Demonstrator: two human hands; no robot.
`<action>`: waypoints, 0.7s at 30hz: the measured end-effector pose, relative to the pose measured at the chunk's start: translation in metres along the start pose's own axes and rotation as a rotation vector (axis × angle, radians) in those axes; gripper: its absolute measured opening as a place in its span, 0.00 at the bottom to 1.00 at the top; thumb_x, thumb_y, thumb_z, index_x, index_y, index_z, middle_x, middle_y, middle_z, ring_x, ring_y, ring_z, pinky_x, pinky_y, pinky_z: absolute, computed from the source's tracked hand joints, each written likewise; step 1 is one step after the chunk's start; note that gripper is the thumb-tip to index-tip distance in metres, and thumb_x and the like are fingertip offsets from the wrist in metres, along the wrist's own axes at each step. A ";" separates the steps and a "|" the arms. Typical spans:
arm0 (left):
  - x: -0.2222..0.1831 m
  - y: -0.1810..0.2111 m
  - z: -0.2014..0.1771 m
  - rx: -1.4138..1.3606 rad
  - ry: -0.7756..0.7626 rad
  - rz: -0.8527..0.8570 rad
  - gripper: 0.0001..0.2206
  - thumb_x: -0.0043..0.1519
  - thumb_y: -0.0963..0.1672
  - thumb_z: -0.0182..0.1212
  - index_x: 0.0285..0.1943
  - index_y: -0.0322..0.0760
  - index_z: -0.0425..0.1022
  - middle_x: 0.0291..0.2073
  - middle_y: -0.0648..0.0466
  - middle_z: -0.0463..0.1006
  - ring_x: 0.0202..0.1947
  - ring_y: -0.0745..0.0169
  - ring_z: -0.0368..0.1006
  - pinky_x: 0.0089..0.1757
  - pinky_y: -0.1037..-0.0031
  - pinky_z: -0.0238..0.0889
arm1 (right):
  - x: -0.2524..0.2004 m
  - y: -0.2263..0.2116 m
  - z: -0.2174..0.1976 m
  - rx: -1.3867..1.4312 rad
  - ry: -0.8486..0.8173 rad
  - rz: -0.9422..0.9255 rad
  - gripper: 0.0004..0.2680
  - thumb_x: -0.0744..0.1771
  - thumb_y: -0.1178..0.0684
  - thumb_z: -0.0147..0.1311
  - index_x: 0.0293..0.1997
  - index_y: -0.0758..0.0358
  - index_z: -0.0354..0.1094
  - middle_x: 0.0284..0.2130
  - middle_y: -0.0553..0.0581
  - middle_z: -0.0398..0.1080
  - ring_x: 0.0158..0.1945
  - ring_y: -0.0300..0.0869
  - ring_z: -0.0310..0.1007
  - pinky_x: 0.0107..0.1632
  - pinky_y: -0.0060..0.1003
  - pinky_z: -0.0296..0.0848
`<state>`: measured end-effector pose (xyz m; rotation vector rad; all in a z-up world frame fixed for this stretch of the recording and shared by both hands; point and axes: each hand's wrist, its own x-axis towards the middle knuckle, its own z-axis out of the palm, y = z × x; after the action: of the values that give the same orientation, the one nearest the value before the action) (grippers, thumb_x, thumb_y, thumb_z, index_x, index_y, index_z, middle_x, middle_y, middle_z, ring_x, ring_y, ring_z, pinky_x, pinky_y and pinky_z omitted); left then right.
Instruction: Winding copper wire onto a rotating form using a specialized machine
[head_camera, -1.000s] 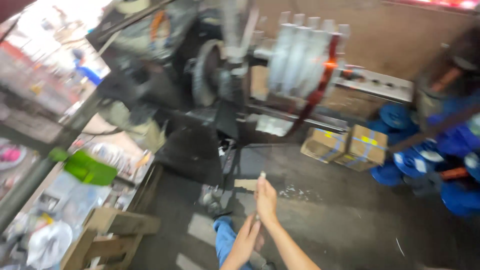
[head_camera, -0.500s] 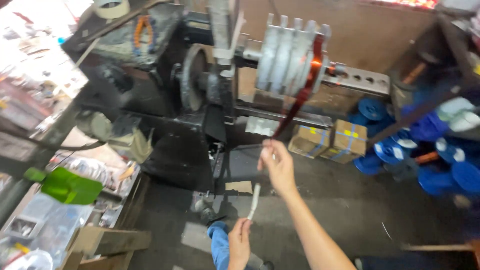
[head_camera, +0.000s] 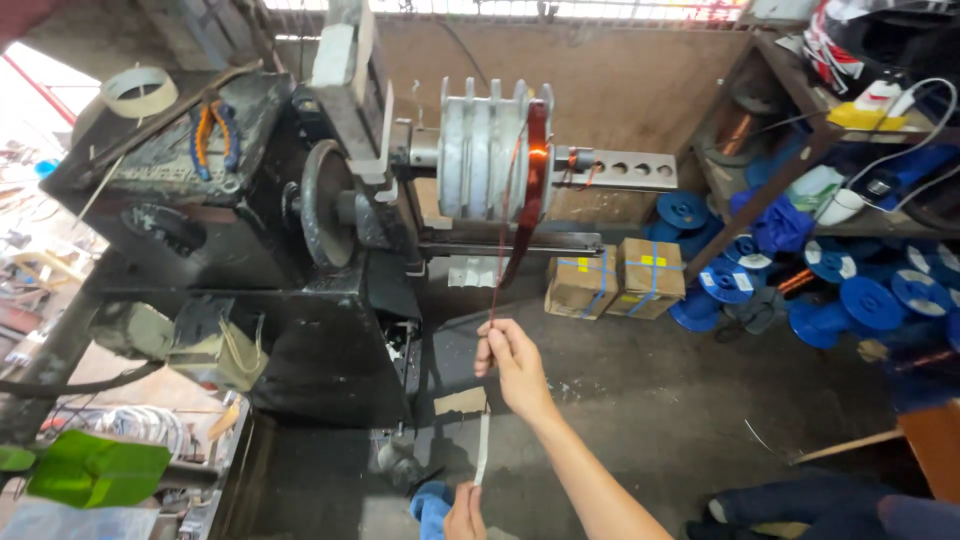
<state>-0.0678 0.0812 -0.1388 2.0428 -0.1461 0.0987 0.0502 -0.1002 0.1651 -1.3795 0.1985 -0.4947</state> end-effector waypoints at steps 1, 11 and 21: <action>-0.003 0.002 -0.003 0.043 0.023 -0.070 0.08 0.68 0.53 0.57 0.43 0.63 0.82 0.24 0.57 0.86 0.21 0.53 0.79 0.30 0.69 0.69 | -0.002 0.002 -0.002 0.100 -0.039 0.041 0.09 0.75 0.51 0.45 0.51 0.67 0.66 0.31 0.58 0.72 0.30 0.44 0.73 0.38 0.37 0.76; 0.033 -0.014 0.039 0.045 0.129 -0.028 0.09 0.67 0.54 0.54 0.38 0.66 0.80 0.14 0.58 0.76 0.14 0.56 0.68 0.25 0.69 0.62 | 0.014 -0.065 0.006 -0.343 0.043 0.012 0.07 0.74 0.53 0.48 0.45 0.62 0.72 0.23 0.54 0.79 0.25 0.39 0.78 0.36 0.32 0.79; 0.048 0.031 0.019 -0.007 -0.067 -0.102 0.12 0.69 0.53 0.51 0.47 0.62 0.82 0.18 0.56 0.78 0.20 0.55 0.74 0.30 0.67 0.64 | 0.014 -0.025 0.011 -0.536 0.054 -0.054 0.08 0.75 0.53 0.42 0.58 0.59 0.66 0.26 0.54 0.79 0.26 0.41 0.81 0.37 0.35 0.81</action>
<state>-0.0252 0.0471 -0.1136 2.0439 -0.0835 -0.0335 0.0621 -0.0990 0.1933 -1.8985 0.3563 -0.5463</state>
